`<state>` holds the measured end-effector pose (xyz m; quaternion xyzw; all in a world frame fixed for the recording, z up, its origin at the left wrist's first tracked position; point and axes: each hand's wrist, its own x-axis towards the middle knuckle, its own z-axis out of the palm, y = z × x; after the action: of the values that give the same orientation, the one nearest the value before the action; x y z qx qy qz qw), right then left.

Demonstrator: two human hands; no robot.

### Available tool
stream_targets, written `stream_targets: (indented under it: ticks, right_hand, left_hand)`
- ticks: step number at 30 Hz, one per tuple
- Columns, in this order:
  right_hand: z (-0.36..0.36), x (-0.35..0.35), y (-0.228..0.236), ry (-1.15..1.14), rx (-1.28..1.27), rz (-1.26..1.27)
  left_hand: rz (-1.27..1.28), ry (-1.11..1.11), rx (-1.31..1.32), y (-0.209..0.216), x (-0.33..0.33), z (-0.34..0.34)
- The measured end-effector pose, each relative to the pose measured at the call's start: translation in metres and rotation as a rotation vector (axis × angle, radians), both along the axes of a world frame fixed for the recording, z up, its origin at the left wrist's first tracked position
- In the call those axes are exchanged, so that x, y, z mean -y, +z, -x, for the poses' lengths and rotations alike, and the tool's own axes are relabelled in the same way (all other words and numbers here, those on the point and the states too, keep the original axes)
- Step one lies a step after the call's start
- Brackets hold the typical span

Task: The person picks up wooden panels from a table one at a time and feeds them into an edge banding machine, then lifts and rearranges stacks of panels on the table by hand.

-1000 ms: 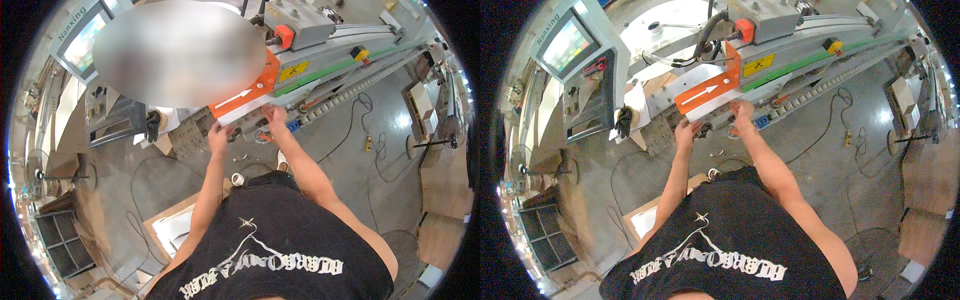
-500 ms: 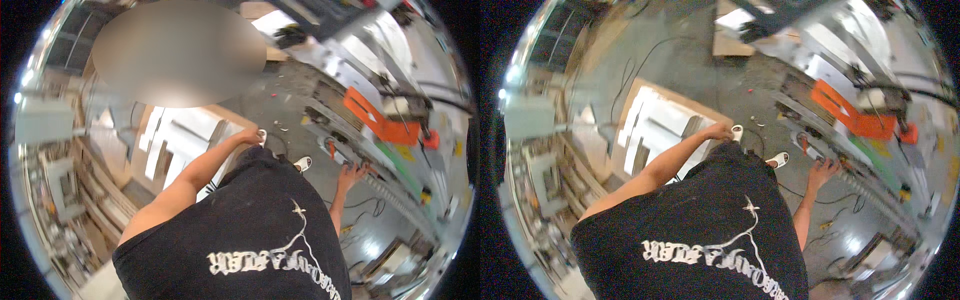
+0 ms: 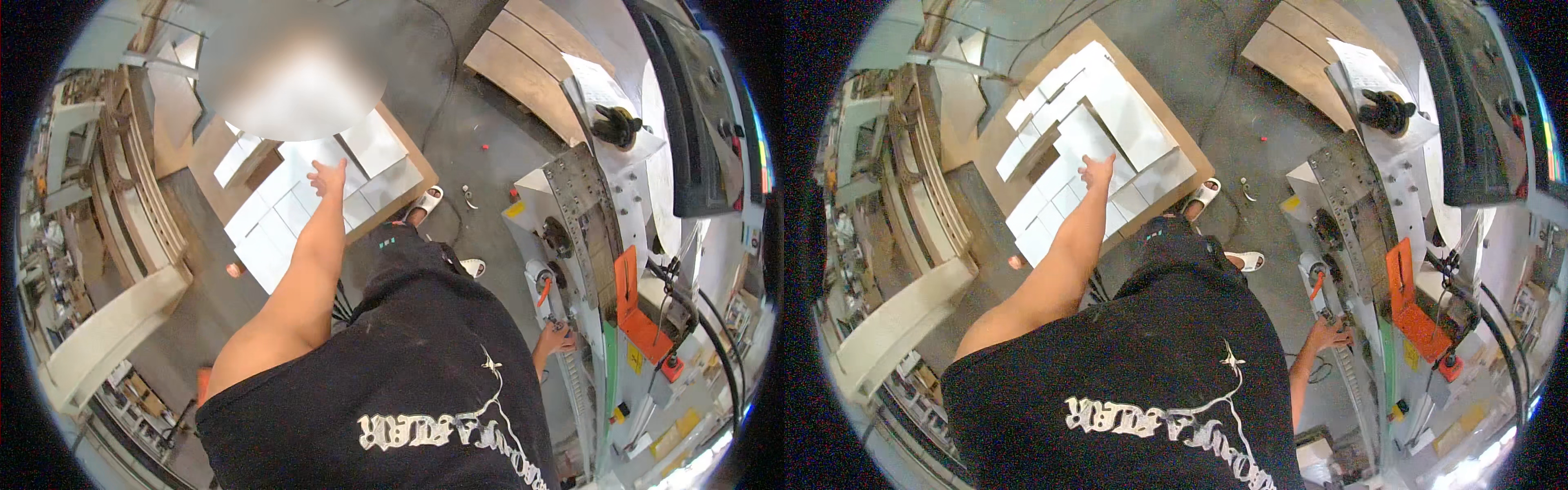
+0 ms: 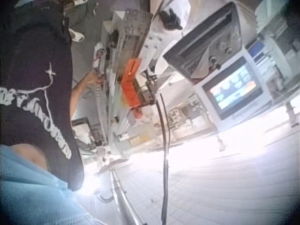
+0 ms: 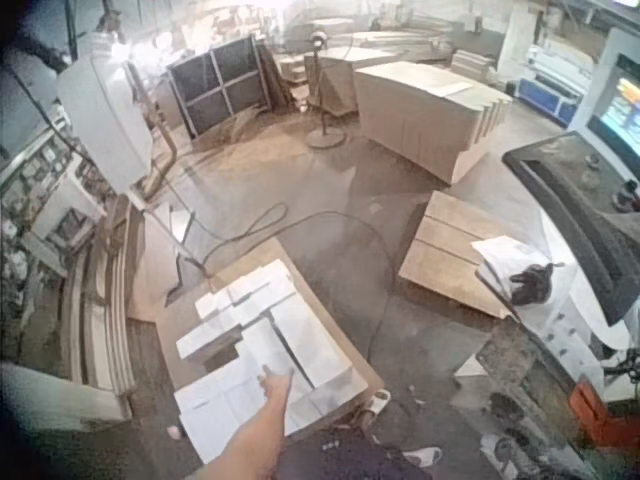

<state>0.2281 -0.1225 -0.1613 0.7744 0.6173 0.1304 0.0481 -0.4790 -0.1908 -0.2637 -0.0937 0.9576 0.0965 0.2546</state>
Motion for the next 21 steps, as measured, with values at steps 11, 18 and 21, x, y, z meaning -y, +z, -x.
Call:
stream_targets:
  ticks: [11, 18, 21]
  right_hand:
    - [0.039, -0.040, 0.064, -0.159, -0.275, 0.460]
    - [0.165, -0.071, 0.040, -0.077, -1.067, 0.754]
    - [0.285, -0.084, 0.094, 0.475, -1.103, 0.721]
  left_hand:
    - [0.024, 0.050, -0.012, -0.029, 0.015, 0.035]
    - [-0.804, 0.089, 0.426, 0.106, -0.008, 0.035]
    - [-0.982, -0.052, 0.476, 0.185, -0.051, 0.006]
